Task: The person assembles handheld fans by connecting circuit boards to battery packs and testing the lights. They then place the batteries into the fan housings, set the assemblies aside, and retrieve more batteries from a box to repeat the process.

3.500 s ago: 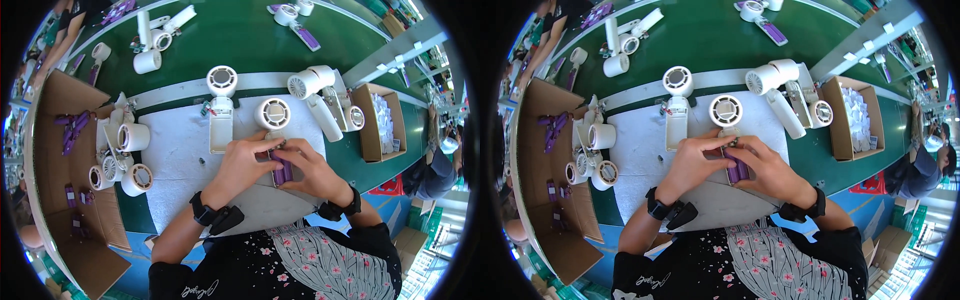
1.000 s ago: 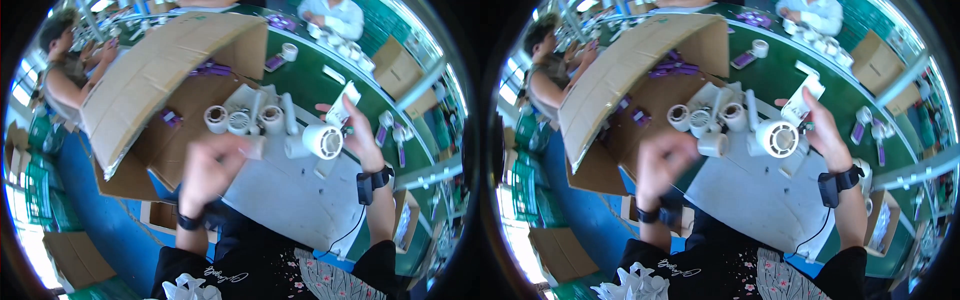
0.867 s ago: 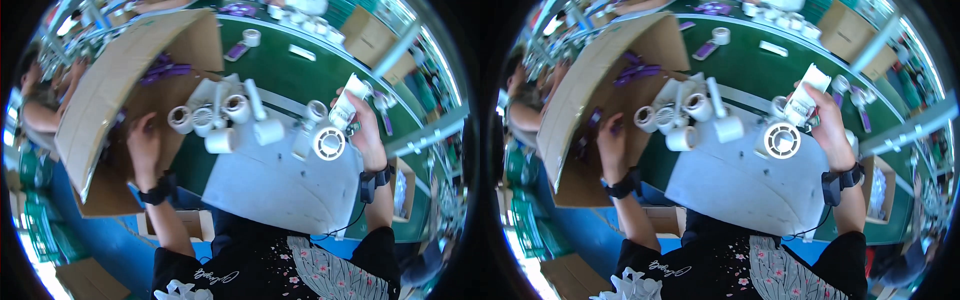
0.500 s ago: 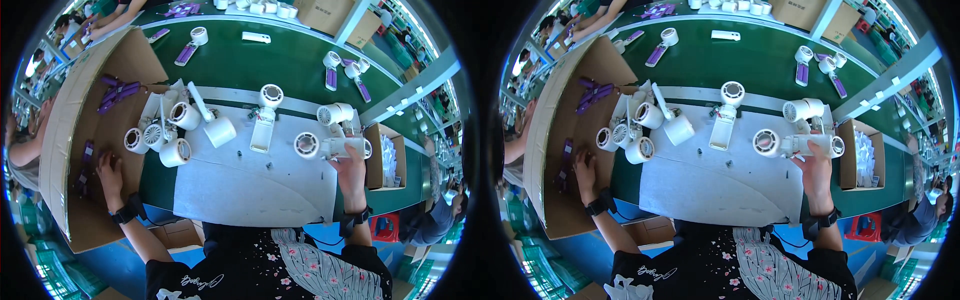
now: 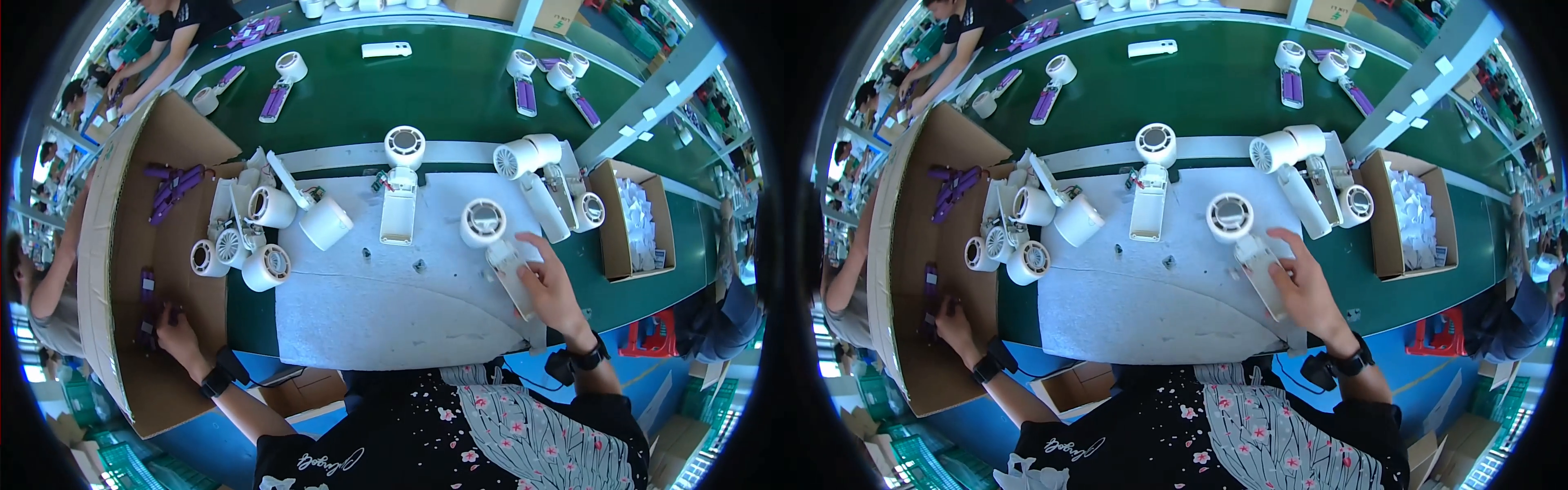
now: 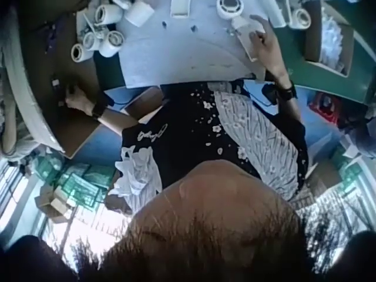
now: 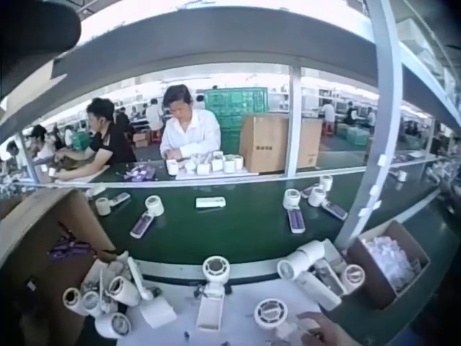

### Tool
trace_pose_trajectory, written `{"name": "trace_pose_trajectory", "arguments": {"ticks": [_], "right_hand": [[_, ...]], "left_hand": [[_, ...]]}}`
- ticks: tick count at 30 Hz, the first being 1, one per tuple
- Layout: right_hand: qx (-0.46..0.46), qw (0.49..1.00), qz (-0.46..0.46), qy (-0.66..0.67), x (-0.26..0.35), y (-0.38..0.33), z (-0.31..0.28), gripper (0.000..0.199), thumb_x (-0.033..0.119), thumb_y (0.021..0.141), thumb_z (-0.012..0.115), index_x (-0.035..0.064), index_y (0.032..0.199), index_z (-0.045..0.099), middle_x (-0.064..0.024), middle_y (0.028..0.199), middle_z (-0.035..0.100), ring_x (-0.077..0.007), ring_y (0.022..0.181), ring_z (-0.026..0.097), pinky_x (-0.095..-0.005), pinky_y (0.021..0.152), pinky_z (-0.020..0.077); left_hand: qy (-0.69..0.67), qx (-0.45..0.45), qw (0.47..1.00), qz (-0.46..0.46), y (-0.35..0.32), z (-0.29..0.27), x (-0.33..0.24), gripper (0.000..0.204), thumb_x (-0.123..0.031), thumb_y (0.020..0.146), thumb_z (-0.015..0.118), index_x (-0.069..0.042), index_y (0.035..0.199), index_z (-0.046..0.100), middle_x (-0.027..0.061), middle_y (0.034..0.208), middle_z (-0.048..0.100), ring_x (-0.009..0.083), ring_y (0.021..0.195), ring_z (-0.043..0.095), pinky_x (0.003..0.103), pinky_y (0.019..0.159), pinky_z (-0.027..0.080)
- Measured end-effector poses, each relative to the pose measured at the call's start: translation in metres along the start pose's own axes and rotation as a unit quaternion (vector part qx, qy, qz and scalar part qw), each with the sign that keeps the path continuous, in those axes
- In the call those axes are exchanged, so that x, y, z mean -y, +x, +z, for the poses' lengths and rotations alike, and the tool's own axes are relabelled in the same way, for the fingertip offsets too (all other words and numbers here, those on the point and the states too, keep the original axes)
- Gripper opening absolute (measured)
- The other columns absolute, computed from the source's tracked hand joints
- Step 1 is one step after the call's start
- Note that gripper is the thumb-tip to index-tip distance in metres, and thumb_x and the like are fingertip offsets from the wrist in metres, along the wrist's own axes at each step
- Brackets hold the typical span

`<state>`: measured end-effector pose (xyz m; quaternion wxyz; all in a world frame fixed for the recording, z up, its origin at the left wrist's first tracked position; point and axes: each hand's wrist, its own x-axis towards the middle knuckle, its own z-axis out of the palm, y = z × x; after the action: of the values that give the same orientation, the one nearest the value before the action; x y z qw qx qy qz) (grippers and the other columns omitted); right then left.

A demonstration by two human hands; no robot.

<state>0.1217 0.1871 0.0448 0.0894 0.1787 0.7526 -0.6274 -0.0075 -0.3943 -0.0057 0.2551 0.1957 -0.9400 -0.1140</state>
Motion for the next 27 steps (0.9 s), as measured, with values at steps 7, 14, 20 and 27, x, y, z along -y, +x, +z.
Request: {"name": "trace_pose_trajectory", "arguments": {"ticks": [7, 14, 20, 27], "right_hand": [[0.005, 0.985, -0.126, -0.12, 0.01, 0.029, 0.016, 0.04, 0.005, 0.093, 0.055, 0.0071, 0.132, 0.046, -0.0132, 0.095, 0.066, -0.0145, 0.066, 0.062, -0.0288, 0.06, 0.0501], [0.012, 0.97, -0.105, -0.22, 0.037, 0.023, -0.008, 0.047, 0.007, 0.084, 0.068, 0.0061, 0.128, 0.052, -0.0099, 0.095, 0.067, -0.0171, 0.072, 0.063, -0.0301, 0.065, 0.0508], [-0.101, 0.802, -0.549, -0.216, 0.061, 0.038, 0.033, 0.041, 0.005, 0.073, 0.076, 0.0039, 0.112, 0.061, -0.0092, 0.094, 0.067, -0.0239, 0.079, 0.065, -0.0339, 0.067, 0.0519], [0.035, 0.891, -0.384, -0.24, 0.03, 0.066, 0.01, 0.032, 0.005, 0.07, 0.077, 0.0019, 0.099, 0.062, -0.014, 0.092, 0.063, -0.0312, 0.079, 0.063, -0.0355, 0.07, 0.0511]], "left_hand": [[0.05, -0.057, 0.995, -0.071, -0.01, -0.033, -0.028, 0.024, -0.007, 0.082, 0.063, -0.002, 0.104, 0.073, 0.019, 0.098, 0.071, 0.0343, 0.091, 0.069, 0.042, 0.085, 0.053], [-0.145, -0.138, 0.978, -0.057, -0.033, -0.088, -0.081, 0.021, -0.005, 0.086, 0.061, 0.002, 0.102, 0.072, 0.016, 0.093, 0.072, 0.0261, 0.082, 0.071, 0.037, 0.075, 0.057], [-0.312, 0.034, 0.903, 0.295, -0.096, -0.098, -0.262, 0.018, 0.007, 0.077, 0.065, -0.002, 0.091, 0.073, 0.0118, 0.091, 0.072, 0.0204, 0.078, 0.07, 0.028, 0.069, 0.054], [-0.501, 0.3, 0.71, 0.395, -0.129, -0.024, -0.36, 0.025, 0.009, 0.077, 0.065, -0.003, 0.098, 0.07, 0.0112, 0.092, 0.07, 0.0207, 0.076, 0.068, 0.029, 0.066, 0.054]]}}
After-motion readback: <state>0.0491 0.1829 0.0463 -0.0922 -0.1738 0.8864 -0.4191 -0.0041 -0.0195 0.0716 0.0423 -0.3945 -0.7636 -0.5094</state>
